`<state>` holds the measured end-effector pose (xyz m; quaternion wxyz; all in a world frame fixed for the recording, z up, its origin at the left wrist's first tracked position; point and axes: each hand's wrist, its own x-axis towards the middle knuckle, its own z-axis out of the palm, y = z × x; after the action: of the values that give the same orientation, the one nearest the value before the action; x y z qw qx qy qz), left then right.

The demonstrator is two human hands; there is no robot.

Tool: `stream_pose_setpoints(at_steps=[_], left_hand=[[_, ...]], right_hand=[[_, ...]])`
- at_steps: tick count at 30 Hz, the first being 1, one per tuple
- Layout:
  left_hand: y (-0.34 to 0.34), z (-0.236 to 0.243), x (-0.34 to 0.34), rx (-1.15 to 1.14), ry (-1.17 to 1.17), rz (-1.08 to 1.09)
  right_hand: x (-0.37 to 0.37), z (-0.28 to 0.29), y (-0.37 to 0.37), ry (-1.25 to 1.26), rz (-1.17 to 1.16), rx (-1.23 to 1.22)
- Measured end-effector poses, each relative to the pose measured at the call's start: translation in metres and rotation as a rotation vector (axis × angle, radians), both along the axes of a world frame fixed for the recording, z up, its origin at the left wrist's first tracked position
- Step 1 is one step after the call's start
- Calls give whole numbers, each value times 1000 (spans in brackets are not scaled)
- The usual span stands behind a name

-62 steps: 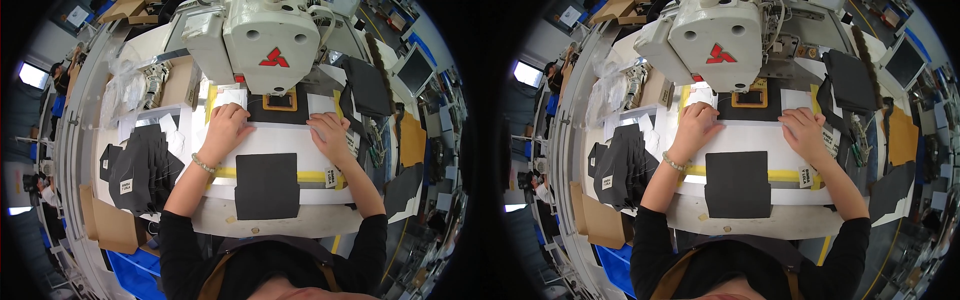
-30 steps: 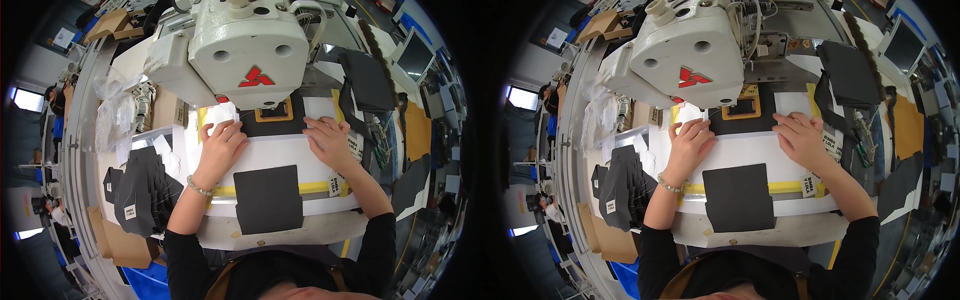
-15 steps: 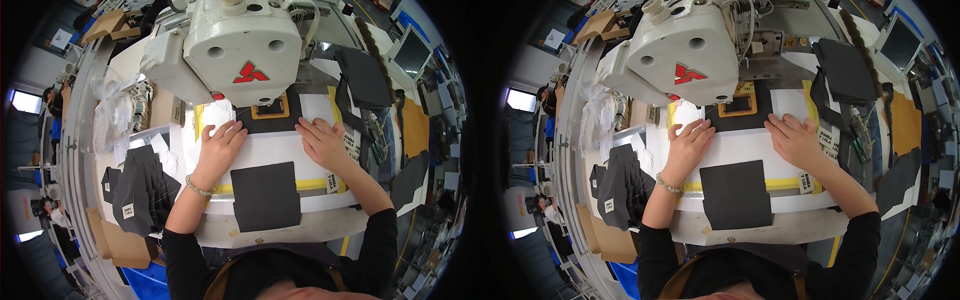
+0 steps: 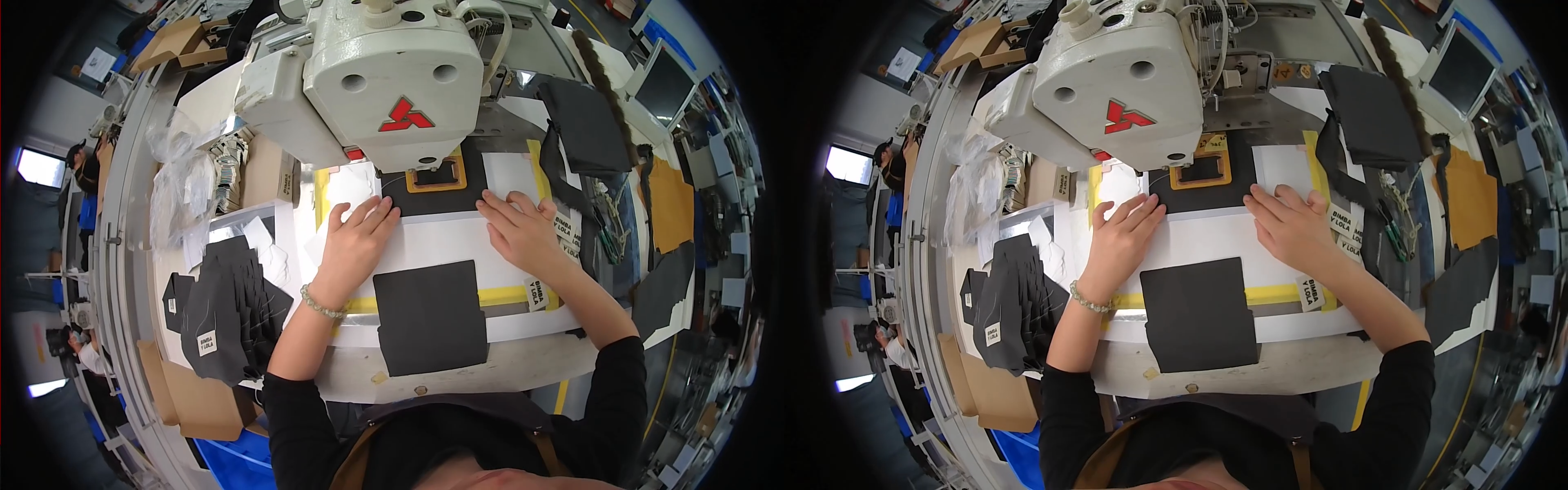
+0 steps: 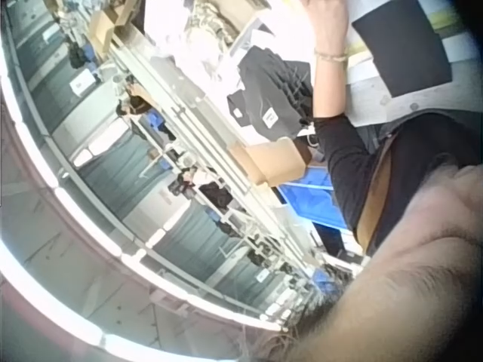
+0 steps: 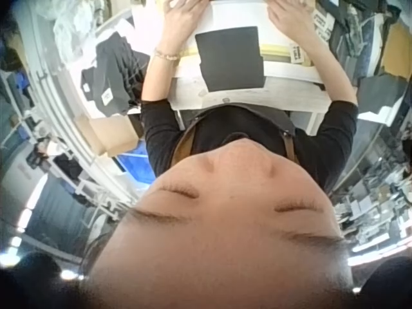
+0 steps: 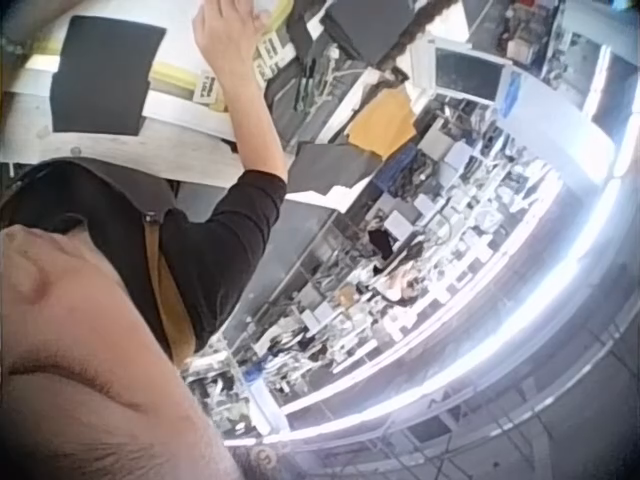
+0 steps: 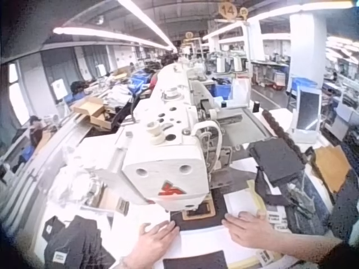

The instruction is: Attaching identification labels to leather or fabric material pieces using an industrial sewing machine.

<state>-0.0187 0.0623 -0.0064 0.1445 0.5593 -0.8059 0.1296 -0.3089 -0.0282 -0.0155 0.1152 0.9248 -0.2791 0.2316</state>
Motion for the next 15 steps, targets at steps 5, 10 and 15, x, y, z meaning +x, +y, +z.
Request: stream_pose_setpoints(at_steps=[5, 10, 15], left_hand=[[1, 1, 1, 35, 8, -12], [1, -1, 0, 32, 31, -13], [0, -2, 0, 30, 21, -9]], right_hand=[[-2, 0, 1, 1, -5, 28], [-2, 3, 2, -4, 1, 40], [-1, 1, 1, -8, 12, 40]])
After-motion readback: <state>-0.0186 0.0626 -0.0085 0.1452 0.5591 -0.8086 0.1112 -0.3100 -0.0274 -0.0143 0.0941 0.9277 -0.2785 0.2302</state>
